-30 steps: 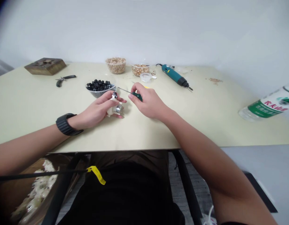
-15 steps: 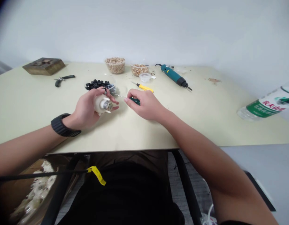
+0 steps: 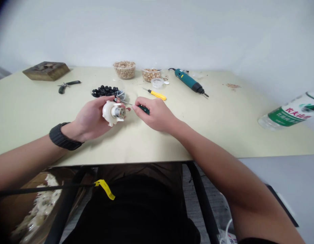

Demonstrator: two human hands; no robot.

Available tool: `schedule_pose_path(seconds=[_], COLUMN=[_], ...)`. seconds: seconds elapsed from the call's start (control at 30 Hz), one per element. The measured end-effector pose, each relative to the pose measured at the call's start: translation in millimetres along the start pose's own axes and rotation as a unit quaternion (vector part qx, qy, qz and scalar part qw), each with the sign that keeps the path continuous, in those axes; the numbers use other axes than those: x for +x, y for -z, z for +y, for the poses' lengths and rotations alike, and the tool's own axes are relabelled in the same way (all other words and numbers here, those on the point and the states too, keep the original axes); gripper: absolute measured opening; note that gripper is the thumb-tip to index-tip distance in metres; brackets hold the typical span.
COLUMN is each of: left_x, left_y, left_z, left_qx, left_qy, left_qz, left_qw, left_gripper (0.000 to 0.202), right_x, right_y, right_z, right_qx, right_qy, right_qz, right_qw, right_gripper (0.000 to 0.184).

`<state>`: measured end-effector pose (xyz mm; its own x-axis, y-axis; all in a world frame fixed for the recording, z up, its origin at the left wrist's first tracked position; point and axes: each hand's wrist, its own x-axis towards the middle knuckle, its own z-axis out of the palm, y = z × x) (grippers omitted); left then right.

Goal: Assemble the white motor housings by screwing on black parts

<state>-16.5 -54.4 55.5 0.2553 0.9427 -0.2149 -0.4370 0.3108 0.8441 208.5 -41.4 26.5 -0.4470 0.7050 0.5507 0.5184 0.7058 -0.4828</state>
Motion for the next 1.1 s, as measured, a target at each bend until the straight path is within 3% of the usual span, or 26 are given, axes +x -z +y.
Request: schedule_pose_path(seconds=[0.33, 0.53, 0.77, 0.9, 1.1], left_x=[5.4, 12.3, 6.4, 3.6, 9.5], left_y=[13.9, 19.0, 10.1, 4.4, 10.3], left_z=[-3.7, -11.3, -12.8, -11.2, -13.2], left_qx=[-0.03, 0.019, 0.022, 0.012, 0.03], left_qy=[0.067, 0.034, 0.012, 0.022, 0.009], left_qz=[-0.033, -0.023, 0.007, 0.032, 0.015], left_qw=[0.997, 0.999, 1.0, 0.999, 0.999], left_gripper=[0.009, 0.013, 0.012, 0.01, 0.01], right_x=[0.6, -3.6, -8.5, -10.4, -8.6], right_y=[-4.2, -5.8, -12.0, -11.1, -10.3], right_z=[-1.3, -6.3, -3.5, -6.8, -8.7], right_qx=[0.01, -0.045, -0.141, -0.184, -0.185], right_qy=[0.002, 0.005, 0.069, 0.067, 0.047], right_qz=[-0.016, -0.034, 0.007, 0.029, 0.016], right_qw=[1.0, 0.998, 0.988, 0.98, 0.981], right_gripper=[0.034, 0.029, 0.036, 0.04, 0.042])
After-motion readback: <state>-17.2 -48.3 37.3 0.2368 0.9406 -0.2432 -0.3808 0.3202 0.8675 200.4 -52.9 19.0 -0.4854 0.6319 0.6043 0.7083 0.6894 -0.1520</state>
